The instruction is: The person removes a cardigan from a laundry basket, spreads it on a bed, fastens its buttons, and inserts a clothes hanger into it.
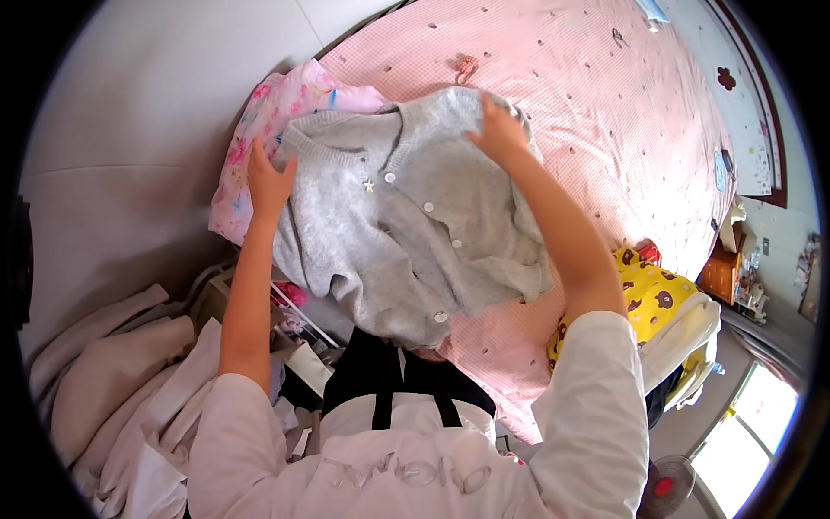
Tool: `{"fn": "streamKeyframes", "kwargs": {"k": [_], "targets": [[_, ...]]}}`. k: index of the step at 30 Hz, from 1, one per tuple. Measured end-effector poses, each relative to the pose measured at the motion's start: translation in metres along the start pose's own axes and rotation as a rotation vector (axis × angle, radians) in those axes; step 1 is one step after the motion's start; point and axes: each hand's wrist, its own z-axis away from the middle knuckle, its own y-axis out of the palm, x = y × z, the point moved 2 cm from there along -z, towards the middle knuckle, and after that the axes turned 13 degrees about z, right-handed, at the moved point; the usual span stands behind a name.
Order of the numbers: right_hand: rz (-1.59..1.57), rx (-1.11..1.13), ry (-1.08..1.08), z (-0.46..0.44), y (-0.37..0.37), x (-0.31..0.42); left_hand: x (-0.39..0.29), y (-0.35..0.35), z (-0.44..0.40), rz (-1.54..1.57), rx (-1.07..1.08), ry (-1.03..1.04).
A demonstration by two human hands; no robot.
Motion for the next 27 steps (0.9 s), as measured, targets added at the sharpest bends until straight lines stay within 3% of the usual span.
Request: {"fn": "streamKeyframes", "kwargs": {"k": [1,3,6,9,10,12,15,16,18,20,21,22,25,27], "targets": [[-0.048,0.217,0.014,0.004,-0.009,0.028,0.004,0.005,-0.001,0.051,0.065,-0.107],[-0.196,0.094,0.009,-0.011,0.028,0.062,0.014,0.017,-0.007,0.145,0.192,-0.319],[-0.176,0.014,-0.031,-0.026,0.042,0.099,0.005,0.021,-0.022,0.194,0.368,-0.435],[-0.473,-0.12,-0.004,-0.064,0.068,0.092,0.008,0.015,-0.026,0.31,0.305,-0.431],[-0.594,-0.15,-0.021,-0.066,0.064,0.086,0.004,0.01,-0.026,0.286,0.219,-0.336],[-1.111,-0.068,0.155,-0.066,0.044,0.069,-0.005,-0.002,-0.017,0.246,0.046,-0.153],[-1.417,-0.074,0.209,-0.058,-0.016,0.047,-0.007,-0.017,-0.013,0.239,-0.018,-0.345],[-1.505,-0.083,0.157,-0.062,-0.028,0.044,-0.008,-0.016,-0.017,0.207,-0.071,-0.267],[-1.513,-0.025,0.055,-0.065,-0.045,0.049,-0.003,-0.009,-0.028,0.141,-0.176,-0.115],[-1.396,0.046,-0.031,-0.073,-0.032,0.062,0.012,0.004,-0.032,0.089,-0.136,-0.225],[-1.029,0.022,0.012,-0.09,-0.006,0.062,0.016,0.008,-0.032,0.018,-0.104,-0.279],[-0.86,0.075,0.083,-0.072,-0.006,0.068,0.018,0.01,-0.031,-0.057,-0.073,-0.331],[-0.718,-0.204,-0.193,-0.038,0.038,0.08,-0.006,0.019,-0.019,-0.194,-0.038,0.235],[-0.602,-0.206,-0.261,0.014,0.053,0.077,-0.034,0.026,-0.004,-0.006,0.301,0.354]]}}
